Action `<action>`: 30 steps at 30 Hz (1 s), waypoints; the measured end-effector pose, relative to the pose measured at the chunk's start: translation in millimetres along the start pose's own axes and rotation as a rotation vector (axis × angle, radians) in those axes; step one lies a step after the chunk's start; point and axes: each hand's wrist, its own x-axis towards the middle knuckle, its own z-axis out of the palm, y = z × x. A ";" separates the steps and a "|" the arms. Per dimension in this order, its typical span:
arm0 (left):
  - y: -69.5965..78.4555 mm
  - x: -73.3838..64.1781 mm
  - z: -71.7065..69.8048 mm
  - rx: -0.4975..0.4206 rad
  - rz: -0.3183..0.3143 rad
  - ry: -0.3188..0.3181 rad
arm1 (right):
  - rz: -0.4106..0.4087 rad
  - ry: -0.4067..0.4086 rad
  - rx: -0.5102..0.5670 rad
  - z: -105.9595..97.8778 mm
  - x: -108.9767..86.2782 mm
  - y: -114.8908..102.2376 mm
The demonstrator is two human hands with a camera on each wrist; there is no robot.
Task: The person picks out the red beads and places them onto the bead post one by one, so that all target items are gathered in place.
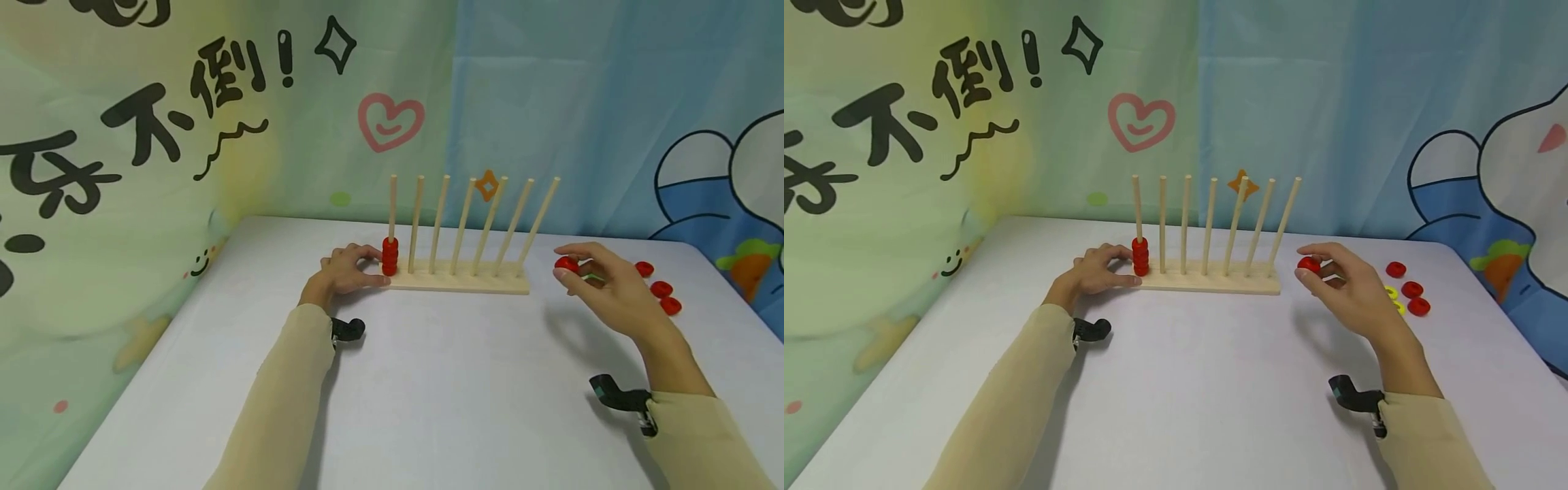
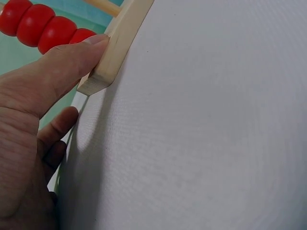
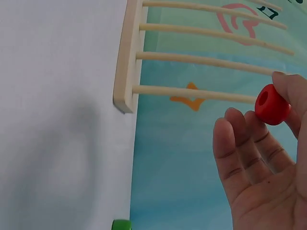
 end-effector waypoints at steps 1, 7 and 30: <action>-0.1 0.1 0.3 0.002 0.000 0.001 | -0.006 0.001 0.004 0.8 0.6 -1.0; -0.3 0.2 1.2 0.002 0.001 0.007 | -0.063 0.003 0.030 3.6 6.8 -7.7; 0.0 0.4 0.1 0.024 -0.004 0.000 | -0.230 0.010 0.153 23.4 29.9 -27.3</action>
